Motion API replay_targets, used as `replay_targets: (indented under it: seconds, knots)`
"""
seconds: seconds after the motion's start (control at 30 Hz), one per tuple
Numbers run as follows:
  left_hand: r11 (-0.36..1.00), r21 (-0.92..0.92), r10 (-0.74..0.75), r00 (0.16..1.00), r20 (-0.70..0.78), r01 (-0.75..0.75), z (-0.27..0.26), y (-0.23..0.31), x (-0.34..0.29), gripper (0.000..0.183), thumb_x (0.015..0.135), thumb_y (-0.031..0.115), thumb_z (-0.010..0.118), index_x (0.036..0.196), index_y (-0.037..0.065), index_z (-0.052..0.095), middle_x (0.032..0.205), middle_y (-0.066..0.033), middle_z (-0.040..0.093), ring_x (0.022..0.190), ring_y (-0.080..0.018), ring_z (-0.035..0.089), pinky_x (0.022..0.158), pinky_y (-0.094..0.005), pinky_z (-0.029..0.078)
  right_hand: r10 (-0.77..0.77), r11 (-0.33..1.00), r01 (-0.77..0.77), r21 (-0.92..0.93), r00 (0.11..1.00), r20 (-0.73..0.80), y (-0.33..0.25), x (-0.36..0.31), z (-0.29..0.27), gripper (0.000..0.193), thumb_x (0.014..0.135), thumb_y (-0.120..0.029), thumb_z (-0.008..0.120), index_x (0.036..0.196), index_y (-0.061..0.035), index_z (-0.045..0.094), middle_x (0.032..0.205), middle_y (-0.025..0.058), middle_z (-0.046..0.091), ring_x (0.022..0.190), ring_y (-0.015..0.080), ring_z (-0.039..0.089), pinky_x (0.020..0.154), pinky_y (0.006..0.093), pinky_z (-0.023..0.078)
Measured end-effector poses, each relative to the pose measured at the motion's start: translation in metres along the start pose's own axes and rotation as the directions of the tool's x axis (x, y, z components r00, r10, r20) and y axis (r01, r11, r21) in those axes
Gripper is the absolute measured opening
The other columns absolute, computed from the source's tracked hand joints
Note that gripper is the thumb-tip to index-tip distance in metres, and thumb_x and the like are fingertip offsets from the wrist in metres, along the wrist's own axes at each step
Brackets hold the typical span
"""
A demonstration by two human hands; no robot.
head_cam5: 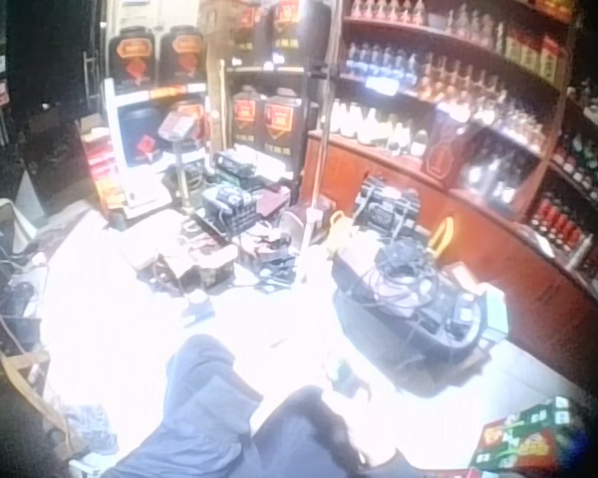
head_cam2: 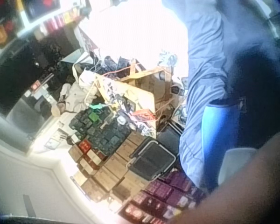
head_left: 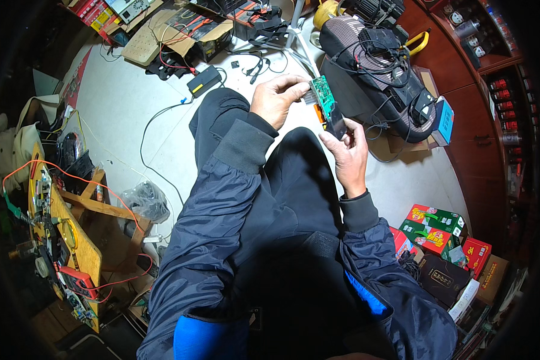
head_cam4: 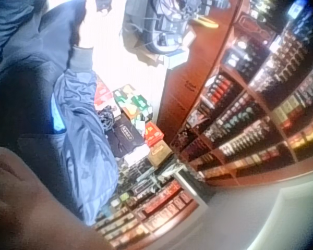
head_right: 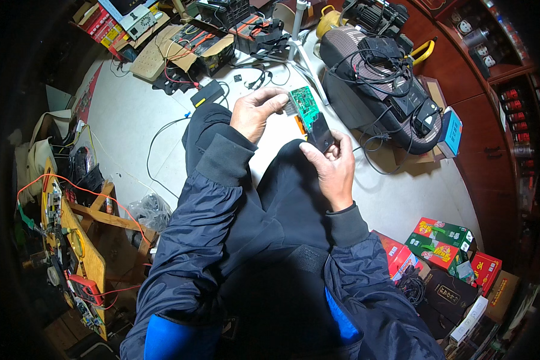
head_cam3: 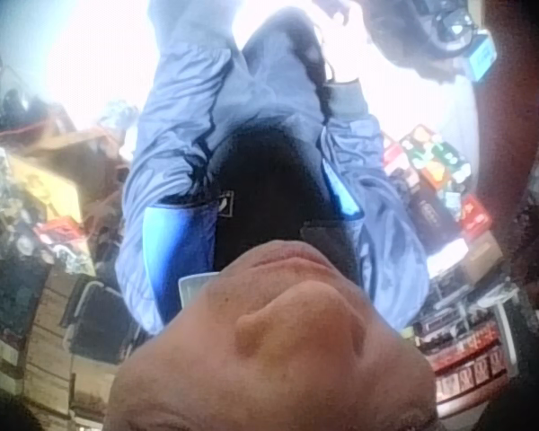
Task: The person sits on the floor and handles various electronic components, including a coiled cable, a power bank, and a circuit board. They use a multimeter to test connections on a breadboard setup and inspect the circuit board closely.
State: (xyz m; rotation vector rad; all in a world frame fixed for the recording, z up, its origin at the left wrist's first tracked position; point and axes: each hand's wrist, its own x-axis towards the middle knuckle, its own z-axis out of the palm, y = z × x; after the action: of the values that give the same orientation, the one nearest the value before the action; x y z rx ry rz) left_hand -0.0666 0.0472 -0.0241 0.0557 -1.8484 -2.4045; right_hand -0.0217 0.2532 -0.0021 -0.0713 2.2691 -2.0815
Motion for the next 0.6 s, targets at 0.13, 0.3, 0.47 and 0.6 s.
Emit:
replay_targets:
  seconds: [0.13, 0.3, 0.47, 0.6]
  knots:
    - [0.999, -0.052, -0.002, 1.0, 0.028, 0.004, 0.001, 0.0, -0.001, 0.028, 0.096, 0.015, 0.072, 0.118, -0.002, 0.072, 0.104, -0.0075, 0.073, 0.093, -0.0149, 0.066, 0.087, -0.0299, 0.054, -0.078, 0.976, 0.06, -0.207, 0.994, -0.08, -0.002, 0.0, -0.001, 0.065, 0.076, -0.014, 0.091, 0.124, 0.0038, 0.052, 0.108, 0.0065, 0.053, 0.09, 0.0123, 0.06, 0.079, 0.025, 0.052]
    - [0.998, -0.054, 0.032, 0.998, 0.058, -0.029, 0.002, -0.004, 0.001, 0.021, 0.096, 0.003, 0.067, 0.116, -0.003, 0.072, 0.108, -0.0082, 0.073, 0.099, -0.015, 0.068, 0.091, -0.0283, 0.054, -0.309, 0.872, 0.239, -0.428, 0.945, -0.103, 0.0, 0.002, -0.006, 0.071, 0.073, -0.019, 0.093, 0.129, 0.0006, 0.053, 0.122, 0.0105, 0.047, 0.103, 0.0191, 0.058, 0.085, 0.031, 0.053]
    - [0.998, -0.035, 0.053, 0.993, 0.103, -0.049, -0.001, -0.008, 0.002, 0.031, 0.098, 0.014, 0.069, 0.125, -0.002, 0.07, 0.114, -0.0086, 0.072, 0.103, -0.0159, 0.066, 0.094, -0.031, 0.052, -0.427, 0.787, 0.316, -0.53, 0.899, -0.099, 0.007, 0.005, -0.01, 0.076, 0.071, -0.02, 0.093, 0.132, -0.001, 0.053, 0.122, 0.0123, 0.048, 0.112, 0.0252, 0.055, 0.095, 0.0361, 0.049]
    - [0.999, -0.04, 0.04, 0.995, 0.087, -0.037, 0.0, -0.008, 0.001, 0.026, 0.097, 0.005, 0.067, 0.122, -0.003, 0.07, 0.112, -0.0094, 0.072, 0.103, -0.0165, 0.067, 0.095, -0.0297, 0.053, -0.428, 0.801, 0.323, -0.504, 0.898, -0.105, 0.009, 0.005, -0.011, 0.076, 0.071, -0.02, 0.094, 0.132, -0.0009, 0.053, 0.122, 0.0127, 0.048, 0.114, 0.0264, 0.054, 0.097, 0.037, 0.048]
